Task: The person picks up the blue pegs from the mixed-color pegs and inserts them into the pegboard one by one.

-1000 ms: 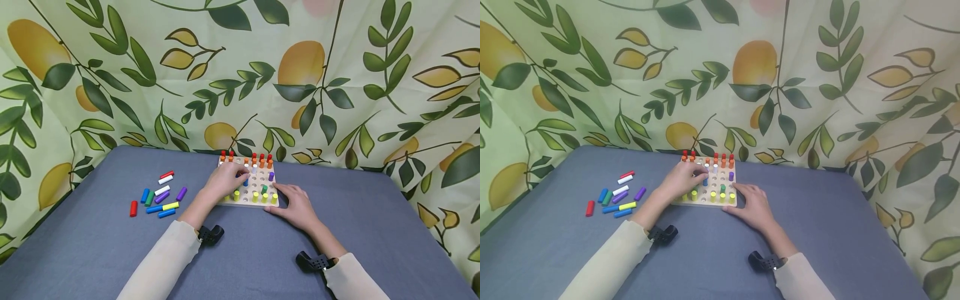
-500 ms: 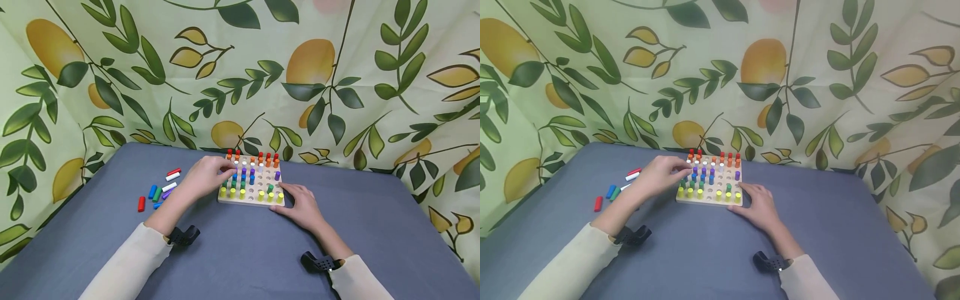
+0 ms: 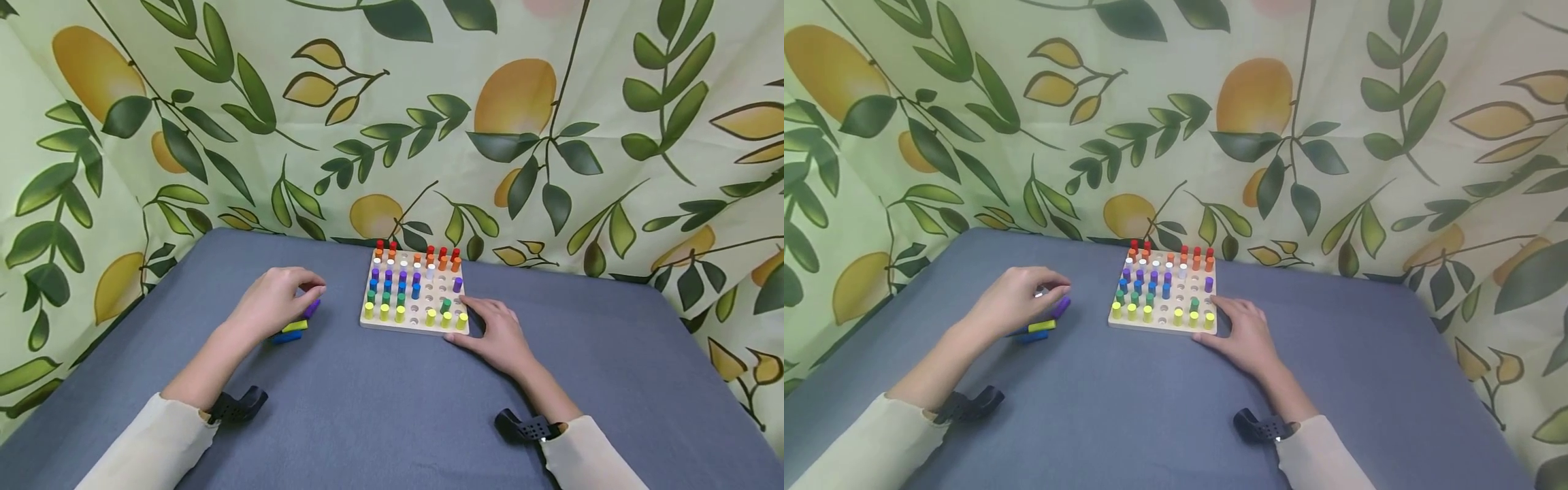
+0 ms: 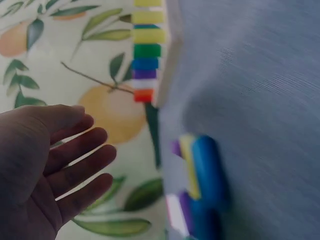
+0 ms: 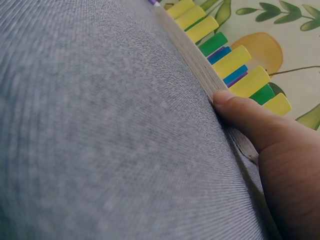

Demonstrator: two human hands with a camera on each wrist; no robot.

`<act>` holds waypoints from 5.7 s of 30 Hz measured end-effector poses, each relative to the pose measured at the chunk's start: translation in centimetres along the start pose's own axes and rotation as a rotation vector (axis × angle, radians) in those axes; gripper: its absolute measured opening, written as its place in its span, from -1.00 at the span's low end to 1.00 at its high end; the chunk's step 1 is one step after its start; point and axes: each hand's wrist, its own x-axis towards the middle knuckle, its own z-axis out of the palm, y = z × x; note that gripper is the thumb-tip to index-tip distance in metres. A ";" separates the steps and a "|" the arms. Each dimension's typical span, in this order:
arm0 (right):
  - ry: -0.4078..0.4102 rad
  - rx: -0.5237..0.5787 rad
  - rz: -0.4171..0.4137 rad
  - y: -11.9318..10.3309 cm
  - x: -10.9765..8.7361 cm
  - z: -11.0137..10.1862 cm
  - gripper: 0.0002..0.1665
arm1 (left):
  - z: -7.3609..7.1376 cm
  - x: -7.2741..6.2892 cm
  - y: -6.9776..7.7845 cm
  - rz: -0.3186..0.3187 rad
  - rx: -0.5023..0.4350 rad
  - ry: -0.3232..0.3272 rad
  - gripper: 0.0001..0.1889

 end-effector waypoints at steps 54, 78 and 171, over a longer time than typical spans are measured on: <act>0.003 0.000 0.001 0.2 -0.2 -0.1 0.01 | 0.8 -1.5 -1.4 0.041 -0.099 -0.002 -0.62; 0.005 0.008 0.001 0.0 0.0 -0.2 0.01 | 4.4 6.3 7.5 0.022 -0.246 0.034 -0.80; -0.001 0.010 -0.005 0.1 0.1 -0.1 0.02 | 1.6 1.3 4.5 0.107 0.029 -0.074 -0.79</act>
